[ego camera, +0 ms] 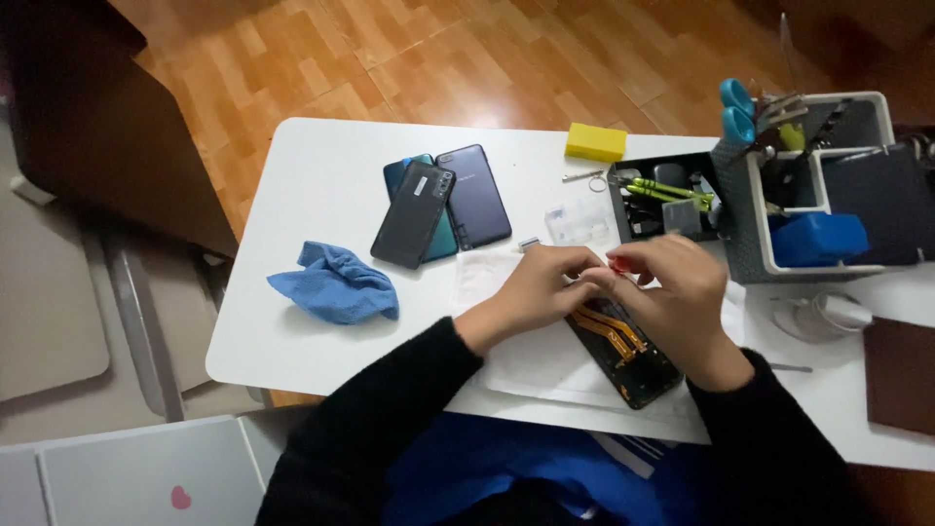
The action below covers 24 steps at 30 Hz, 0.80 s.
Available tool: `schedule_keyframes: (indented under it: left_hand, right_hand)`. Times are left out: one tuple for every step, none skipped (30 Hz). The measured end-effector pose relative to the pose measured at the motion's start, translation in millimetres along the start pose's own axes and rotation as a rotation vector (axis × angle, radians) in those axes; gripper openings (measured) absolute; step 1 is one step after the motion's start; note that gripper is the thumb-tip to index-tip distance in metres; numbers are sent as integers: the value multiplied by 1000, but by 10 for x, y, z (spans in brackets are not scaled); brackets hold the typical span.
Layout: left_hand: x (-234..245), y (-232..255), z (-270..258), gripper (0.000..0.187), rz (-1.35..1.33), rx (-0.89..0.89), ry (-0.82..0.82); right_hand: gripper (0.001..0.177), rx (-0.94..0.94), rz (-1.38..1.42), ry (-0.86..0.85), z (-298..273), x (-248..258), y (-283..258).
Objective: Finalizing the assembly of a smartphone by tightening internal screws and attaching the back cover.
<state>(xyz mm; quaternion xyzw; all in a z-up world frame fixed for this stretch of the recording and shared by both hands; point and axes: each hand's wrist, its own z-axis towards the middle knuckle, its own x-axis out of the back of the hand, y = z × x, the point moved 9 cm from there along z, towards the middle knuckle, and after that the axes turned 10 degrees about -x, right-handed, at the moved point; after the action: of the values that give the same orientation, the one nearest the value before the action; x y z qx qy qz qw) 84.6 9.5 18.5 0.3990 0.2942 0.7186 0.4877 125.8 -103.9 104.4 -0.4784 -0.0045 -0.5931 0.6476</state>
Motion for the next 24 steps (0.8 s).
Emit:
schedule_keyframes:
  left_hand:
    - [-29, -46, -10, 12, -39, 22, -21]
    - [-27, -19, -8, 12, -46, 25, -31]
    - [-53, 58, 22, 6, -24, -35, -55]
    - [-78, 134, 50, 3, -3, -96, -79]
    - [-47, 176, 90, 3, -16, -102, -86]
    - [-22, 231, 127, 4, 15, -125, -111]
    - [26, 287, 139, 5, 52, -143, -132]
    - [-12, 171, 92, 5, 45, -144, -136]
    - [-43, 26, 34, 5, 42, -114, -138]
    - [-75, -118, -27, 5, 39, -84, -141]
    - [-57, -108, -27, 5, 36, -81, -142]
    - [-48, -122, -29, 7, 38, -54, -151]
    - [-61, -137, -41, 9, 35, -25, -165]
    - [-44, -91, -40, 9, 26, -21, -171]
    - [3, -35, -7, 9, 14, -31, -139]
    - [52, 24, 26, 16, 1, -40, -107]
    - [60, 23, 36, 16, -4, -45, -109]
    - [94, 15, 44, 20, 26, -41, -89]
    - [139, 9, 32, 23, 59, -33, -69]
    - [161, 0, 41, 23, 55, -34, -70]
    - [207, -12, 39, 24, 132, -30, -68]
    - [254, -23, 39, 25, 210, -26, -66]
    - [278, 22, 26, 25, 208, -25, -68]
    - [264, 88, 16, 21, 320, -57, -125]
  right_hand:
    - [14, -11, 2, -12, -14, -26, 45]
    - [14, -21, -2, -8, 16, -26, 66]
    - [20, -70, 112, -127, 38, -97, 123]
    - [31, -119, 228, -245, 48, -168, 170]
    - [31, -128, 217, -239, 82, -82, 109]
    - [35, -161, 308, -368, 88, -108, 35]
    - [41, -191, 407, -502, 81, -156, -63]
    - [41, -198, 404, -499, 62, -134, -2]
    - [36, -196, 373, -505, 44, -131, 60]
    - [32, -193, 342, -510, 25, -128, 121]
    - [32, -198, 343, -511, 9, -183, 168]
    - [29, -194, 289, -430, 21, -175, 233]
    - [26, -196, 233, -347, 5, -156, 301]
    - [26, -207, 233, -346, -5, -201, 312]
    - [19, -180, 191, -266, 21, -162, 308]
    - [15, -152, 149, -187, 43, -120, 296]
    - [15, -154, 141, -185, 40, -139, 292]
    - [17, -141, 105, -134, 42, -118, 275]
    - [25, -128, 74, -86, 35, -115, 250]
    - [25, -130, 70, -86, 9, -128, 309]
    - [30, -136, 34, -84, -20, -154, 368]
    - [36, -143, -3, -83, -48, -180, 427]
    - [36, -145, -4, -82, -55, -189, 450]
    - [37, -170, -14, -96, -62, -210, 494]
